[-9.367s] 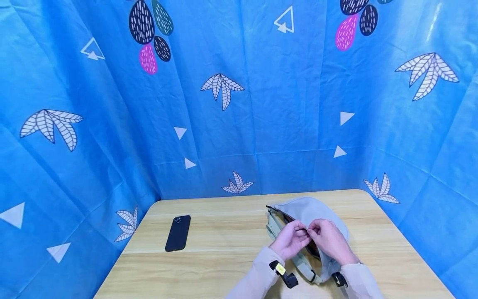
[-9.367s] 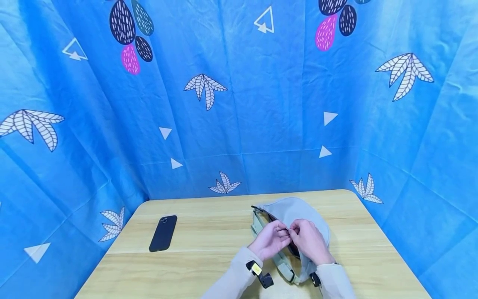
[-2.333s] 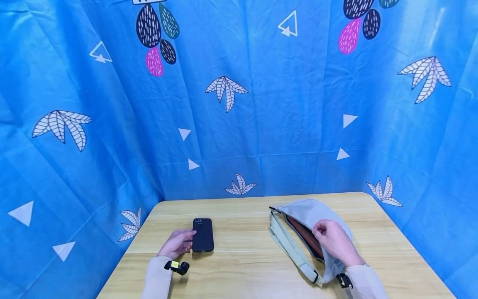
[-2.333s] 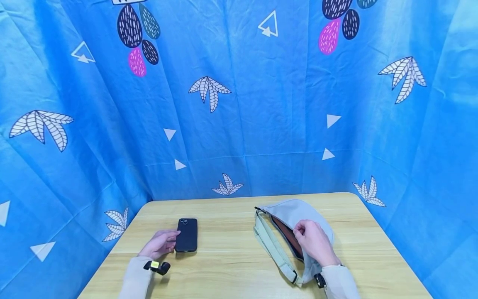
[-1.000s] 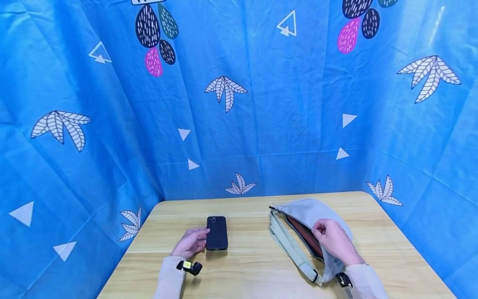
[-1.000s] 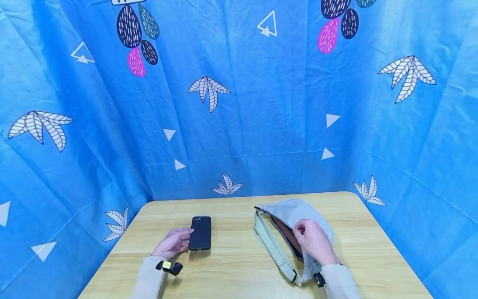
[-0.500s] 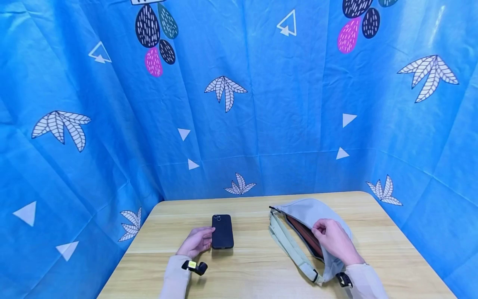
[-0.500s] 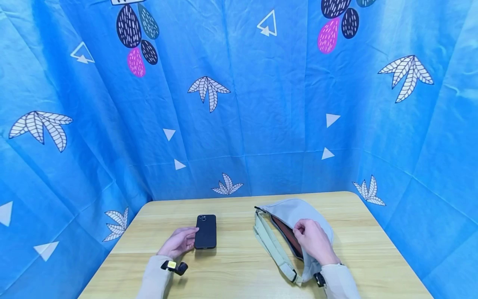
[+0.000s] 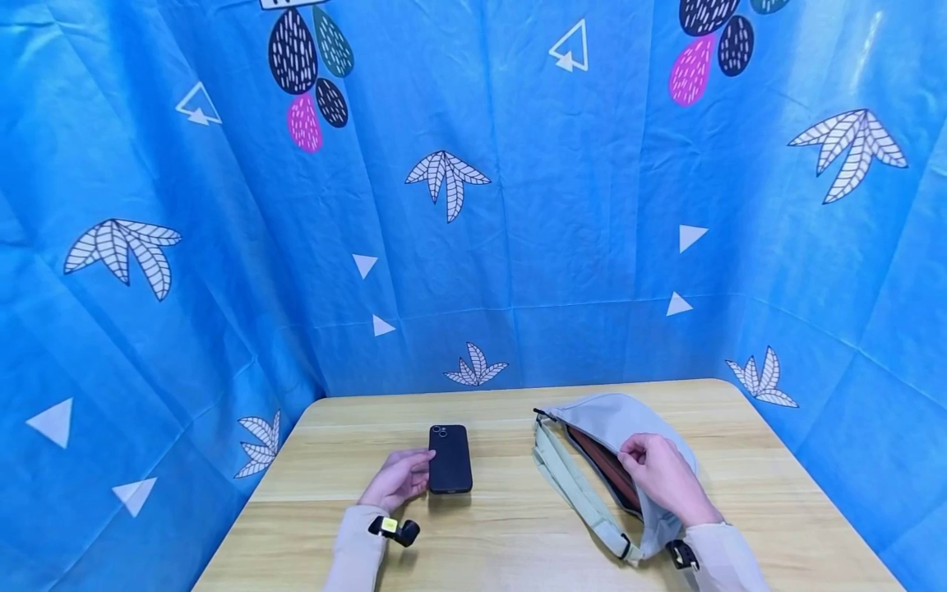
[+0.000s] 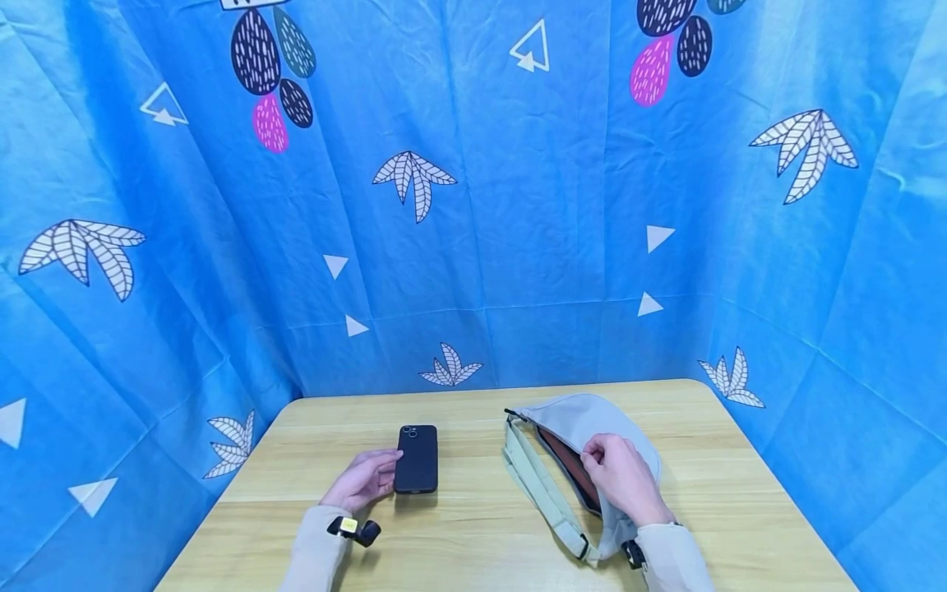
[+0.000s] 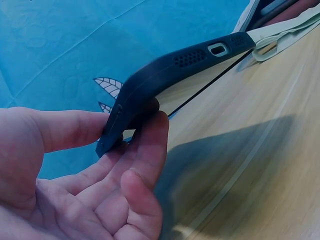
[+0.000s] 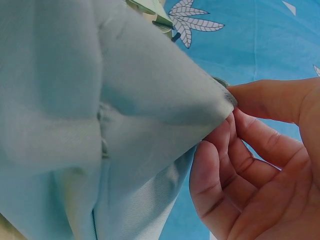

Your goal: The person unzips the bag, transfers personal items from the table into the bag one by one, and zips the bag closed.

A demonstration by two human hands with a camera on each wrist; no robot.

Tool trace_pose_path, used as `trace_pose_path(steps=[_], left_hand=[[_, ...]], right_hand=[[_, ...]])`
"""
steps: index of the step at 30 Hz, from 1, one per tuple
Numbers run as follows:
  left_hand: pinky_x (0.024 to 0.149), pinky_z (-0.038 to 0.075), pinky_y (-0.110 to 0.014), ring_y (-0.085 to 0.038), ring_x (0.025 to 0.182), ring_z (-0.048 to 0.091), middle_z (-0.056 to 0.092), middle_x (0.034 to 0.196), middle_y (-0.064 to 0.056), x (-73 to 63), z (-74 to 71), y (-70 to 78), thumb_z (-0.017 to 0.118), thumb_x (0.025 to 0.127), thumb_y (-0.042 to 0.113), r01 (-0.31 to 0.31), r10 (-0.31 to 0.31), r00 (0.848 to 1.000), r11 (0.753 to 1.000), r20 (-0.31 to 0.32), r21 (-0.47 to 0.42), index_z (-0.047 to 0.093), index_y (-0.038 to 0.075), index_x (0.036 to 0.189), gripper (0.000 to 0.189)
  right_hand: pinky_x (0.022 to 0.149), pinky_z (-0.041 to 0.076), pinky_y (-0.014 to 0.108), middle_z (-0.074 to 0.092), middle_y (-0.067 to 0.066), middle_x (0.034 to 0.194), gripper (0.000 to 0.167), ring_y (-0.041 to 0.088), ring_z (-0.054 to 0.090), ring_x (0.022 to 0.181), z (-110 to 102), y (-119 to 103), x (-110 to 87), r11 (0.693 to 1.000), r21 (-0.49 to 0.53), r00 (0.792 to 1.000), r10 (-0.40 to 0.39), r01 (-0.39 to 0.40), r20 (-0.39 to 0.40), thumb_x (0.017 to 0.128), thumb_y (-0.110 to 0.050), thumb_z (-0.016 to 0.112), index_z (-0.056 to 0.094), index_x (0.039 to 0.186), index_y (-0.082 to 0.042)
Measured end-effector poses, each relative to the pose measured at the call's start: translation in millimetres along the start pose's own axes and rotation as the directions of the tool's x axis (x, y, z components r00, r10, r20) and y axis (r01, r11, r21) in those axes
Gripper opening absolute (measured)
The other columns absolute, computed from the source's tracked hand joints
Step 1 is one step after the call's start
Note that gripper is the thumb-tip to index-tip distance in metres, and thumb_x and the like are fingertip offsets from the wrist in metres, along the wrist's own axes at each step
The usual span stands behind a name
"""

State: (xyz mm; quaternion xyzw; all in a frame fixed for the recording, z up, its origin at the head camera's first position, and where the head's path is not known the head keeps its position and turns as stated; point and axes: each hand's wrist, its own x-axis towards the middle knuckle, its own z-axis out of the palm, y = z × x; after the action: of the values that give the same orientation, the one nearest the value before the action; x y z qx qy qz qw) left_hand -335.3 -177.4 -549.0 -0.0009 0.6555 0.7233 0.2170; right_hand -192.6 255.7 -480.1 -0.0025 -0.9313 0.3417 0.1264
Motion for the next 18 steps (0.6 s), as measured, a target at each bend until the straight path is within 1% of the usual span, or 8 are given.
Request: trace_pose_path(steps=[3, 8, 13, 18], left_hand=[[0.067, 0.052, -0.017, -0.006, 0.073, 0.064, 0.067, 0.085, 0.007, 1.5, 2.9, -0.2, 0.067, 0.099, 0.018, -0.001, 0.001, 1.0, 1.0, 0.008, -0.007, 0.056, 0.002, 0.122, 0.029], [0.067, 0.052, -0.016, -0.005, 0.07, 0.064, 0.066, 0.082, 0.009, 1.4, 10.1, 0.5, 0.066, 0.1, 0.015, -0.007, 0.007, 1.0, 1.0, 0.026, -0.018, 0.06, 0.006, 0.114, 0.018], [0.068, 0.051, -0.017, -0.005, 0.07, 0.064, 0.067, 0.082, 0.008, 1.4, 17.5, 0.9, 0.065, 0.1, 0.015, -0.004, 0.005, 0.999, 1.0, 0.034, -0.022, 0.059, 0.005, 0.114, 0.019], [0.068, 0.051, -0.018, -0.006, 0.073, 0.065, 0.068, 0.088, 0.005, 2.5, 24.5, -0.3, 0.064, 0.101, 0.016, -0.011, 0.011, 0.999, 1.0, 0.044, -0.014, 0.058, 0.001, 0.121, 0.026]], right_hand=[[0.06, 0.048, 0.021, 0.07, -0.001, 0.077, 0.009, 0.01, 0.057, 0.069, 1, 0, 0.3, 1.0, -0.001, 1.0, -0.003, 0.003, -0.003, 0.091, -0.004, 0.068, 0.074, 0.086, -0.008], [0.061, 0.048, 0.021, 0.069, -0.001, 0.077, 0.009, 0.009, 0.056, 0.069, 2, 1, 0.8, 1.0, -0.006, 1.0, -0.012, 0.012, -0.013, 0.09, -0.004, 0.068, 0.073, 0.085, -0.009], [0.061, 0.048, 0.021, 0.069, -0.001, 0.077, 0.009, 0.009, 0.057, 0.069, 2, 1, 1.0, 1.0, -0.008, 0.999, -0.025, 0.024, -0.025, 0.09, -0.004, 0.068, 0.073, 0.085, -0.008], [0.061, 0.048, 0.02, 0.069, -0.002, 0.076, 0.01, 0.008, 0.056, 0.068, 2, 1, 0.9, 1.0, -0.01, 0.999, -0.029, 0.029, -0.025, 0.09, -0.003, 0.068, 0.073, 0.084, -0.009]])
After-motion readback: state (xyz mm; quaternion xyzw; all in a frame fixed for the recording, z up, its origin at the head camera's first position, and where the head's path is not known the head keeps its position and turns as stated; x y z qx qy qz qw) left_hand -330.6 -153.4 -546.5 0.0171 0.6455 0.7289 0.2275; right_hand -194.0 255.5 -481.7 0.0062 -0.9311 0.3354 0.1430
